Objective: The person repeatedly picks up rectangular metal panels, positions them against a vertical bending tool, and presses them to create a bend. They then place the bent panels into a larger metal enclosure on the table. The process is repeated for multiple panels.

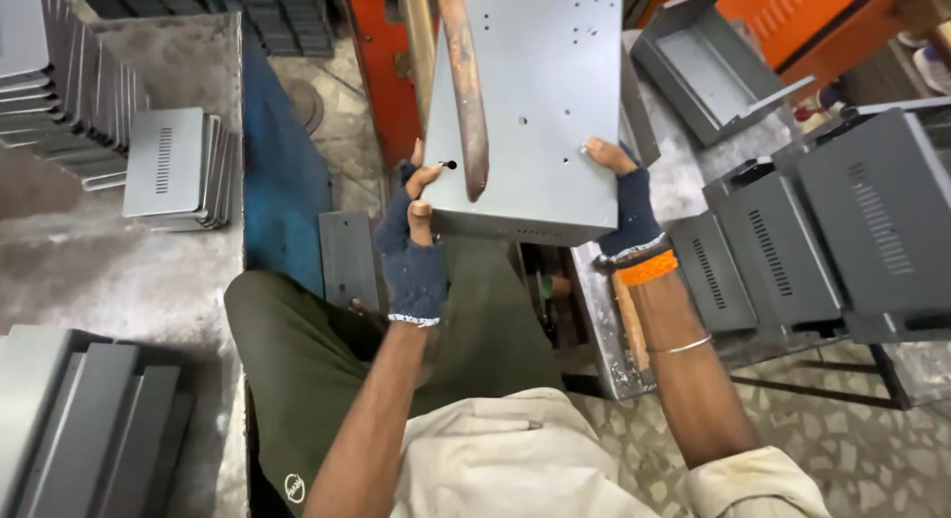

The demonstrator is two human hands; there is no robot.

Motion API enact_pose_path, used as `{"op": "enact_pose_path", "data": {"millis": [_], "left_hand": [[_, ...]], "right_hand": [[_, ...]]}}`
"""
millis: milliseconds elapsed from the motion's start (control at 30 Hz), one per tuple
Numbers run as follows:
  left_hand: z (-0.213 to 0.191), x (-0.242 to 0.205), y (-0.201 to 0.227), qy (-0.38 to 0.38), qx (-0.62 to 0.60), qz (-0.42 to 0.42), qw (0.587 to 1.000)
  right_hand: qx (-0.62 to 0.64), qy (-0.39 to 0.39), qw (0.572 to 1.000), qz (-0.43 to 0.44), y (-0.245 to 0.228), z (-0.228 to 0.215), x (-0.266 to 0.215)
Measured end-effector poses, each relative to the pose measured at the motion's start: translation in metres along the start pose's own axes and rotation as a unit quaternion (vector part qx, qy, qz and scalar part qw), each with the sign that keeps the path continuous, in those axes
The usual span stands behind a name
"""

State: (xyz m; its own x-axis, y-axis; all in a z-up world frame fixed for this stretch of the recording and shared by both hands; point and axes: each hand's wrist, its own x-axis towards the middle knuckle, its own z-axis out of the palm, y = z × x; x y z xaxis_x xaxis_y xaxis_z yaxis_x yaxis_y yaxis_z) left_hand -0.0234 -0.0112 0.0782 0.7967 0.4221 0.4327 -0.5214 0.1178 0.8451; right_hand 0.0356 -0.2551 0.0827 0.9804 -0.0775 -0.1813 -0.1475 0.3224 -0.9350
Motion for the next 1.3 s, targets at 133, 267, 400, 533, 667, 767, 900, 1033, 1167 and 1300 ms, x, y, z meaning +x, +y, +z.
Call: {"op": "enact_pose_path", "data": {"millis": [133, 267, 400, 533, 667, 767, 900, 1033, 1167, 1300], "left_hand": [[-0.014, -0.008, 0.018, -0.011, 0.02, -0.008, 1.0], [-0.056, 0.001, -0.078, -0.022, -0.127, -0.126, 0.984], [-0.022, 0.016, 0.028, 0.024, -0.172, -0.353, 0.919], [-0.026, 0.013, 0.025, 0.051, -0.079, -0.353, 0.931], [-0.034, 0.007, 0.055, -0.085, 0.081, -0.209, 0.971], [-0.029, -0.004, 0.043, -0.001, 0.095, -0.212, 0.973], [-0.026, -0.002, 0.008, 0.038, 0.235, -0.234, 0.943], [-0.027, 0.003, 0.007, 0.047, 0.242, -0.264, 0.933], [-0.03, 0.008, -0.001, 0.042, 0.229, -0.326, 0.916], [-0.03, 0.002, 0.015, 0.039, 0.165, -0.221, 0.96]], "right_hand": [[-0.005, -0.056, 0.997, 0.059, -0.022, 0.005, -0.006], [0.015, -0.012, 0.994, 0.104, 0.029, -0.015, 0.06], [-0.281, -0.131, 0.942, -0.131, 0.096, -0.083, 0.152], [-0.558, 0.164, 0.797, -0.166, 0.072, -0.063, 0.023], [-0.786, 0.255, 0.561, 0.044, 0.158, -0.129, -0.039], [-0.729, 0.269, 0.628, 0.044, 0.191, -0.149, -0.061], [-0.697, 0.233, 0.675, 0.07, 0.167, -0.142, -0.063], [-0.515, 0.169, 0.811, -0.221, 0.101, -0.026, -0.138], [-0.446, -0.035, 0.661, -0.603, 0.096, 0.024, -0.145], [-0.453, -0.083, 0.612, -0.643, 0.088, 0.07, -0.127]]}}
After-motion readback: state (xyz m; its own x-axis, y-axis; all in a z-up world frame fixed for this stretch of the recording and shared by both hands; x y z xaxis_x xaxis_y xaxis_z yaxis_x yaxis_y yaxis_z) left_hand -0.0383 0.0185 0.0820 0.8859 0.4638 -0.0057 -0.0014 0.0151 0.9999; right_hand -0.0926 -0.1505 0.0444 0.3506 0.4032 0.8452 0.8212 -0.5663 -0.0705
